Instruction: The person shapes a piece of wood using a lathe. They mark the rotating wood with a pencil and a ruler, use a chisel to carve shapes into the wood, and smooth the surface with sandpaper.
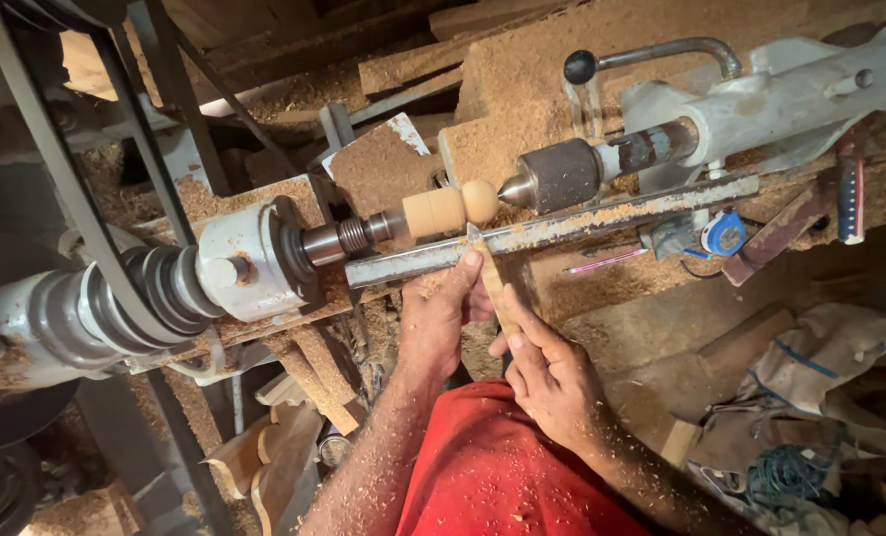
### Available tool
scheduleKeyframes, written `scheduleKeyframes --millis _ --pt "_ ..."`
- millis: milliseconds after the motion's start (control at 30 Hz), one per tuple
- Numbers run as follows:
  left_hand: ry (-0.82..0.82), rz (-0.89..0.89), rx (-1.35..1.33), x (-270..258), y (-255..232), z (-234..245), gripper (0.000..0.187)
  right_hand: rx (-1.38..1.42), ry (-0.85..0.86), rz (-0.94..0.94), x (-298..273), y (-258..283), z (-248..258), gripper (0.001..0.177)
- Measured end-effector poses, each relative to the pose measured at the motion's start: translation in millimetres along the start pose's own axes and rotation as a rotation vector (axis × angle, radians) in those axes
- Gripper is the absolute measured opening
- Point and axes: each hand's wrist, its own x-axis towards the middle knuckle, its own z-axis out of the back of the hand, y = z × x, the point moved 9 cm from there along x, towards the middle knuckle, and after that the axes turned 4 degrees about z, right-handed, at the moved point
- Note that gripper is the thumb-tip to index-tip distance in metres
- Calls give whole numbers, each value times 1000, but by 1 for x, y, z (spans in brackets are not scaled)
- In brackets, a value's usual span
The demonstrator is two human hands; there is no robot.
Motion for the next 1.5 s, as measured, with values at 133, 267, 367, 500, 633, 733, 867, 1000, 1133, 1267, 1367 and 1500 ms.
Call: scheduleKeyframes --millis 133,267,367,500,633,733,867,1000,1133,1267,1367,1500 --pt "-7 -4 -18 2 -1 1 30 -24 -2 -13 2 4 -4 51" --pt "11 32 -96 3 1 -4 28 -7 -41 -15 3 2 -1 49" --pt "10 86 -141 4 5 -8 28 26 -48 -25 2 3 6 48" --pt "8 94 -171 4 7 -12 29 73 -25 -90 4 9 15 48" --pt "-14 115 -210 6 14 -14 28 5 11 -141 9 14 29 47" --pt "25 114 -267 8 18 -21 28 -43 62 -154 14 15 40 47" --pt "23 153 -272 9 25 -25 30 -6 155 -177 24 14 52 48" --pt "33 169 -296 6 27 -33 31 -86 177 -293 33 13 69 47" --pt "47 152 -293 4 24 -41 34 -216 247 -313 47 29 81 48" --pt "50 143 -292 4 22 -47 36 -339 275 -334 62 36 92 47" --pt "57 144 -308 5 26 -50 36 -415 334 -308 70 41 97 45" --pt "92 116 -322 9 28 -56 37 -416 403 -296 77 45 103 45"
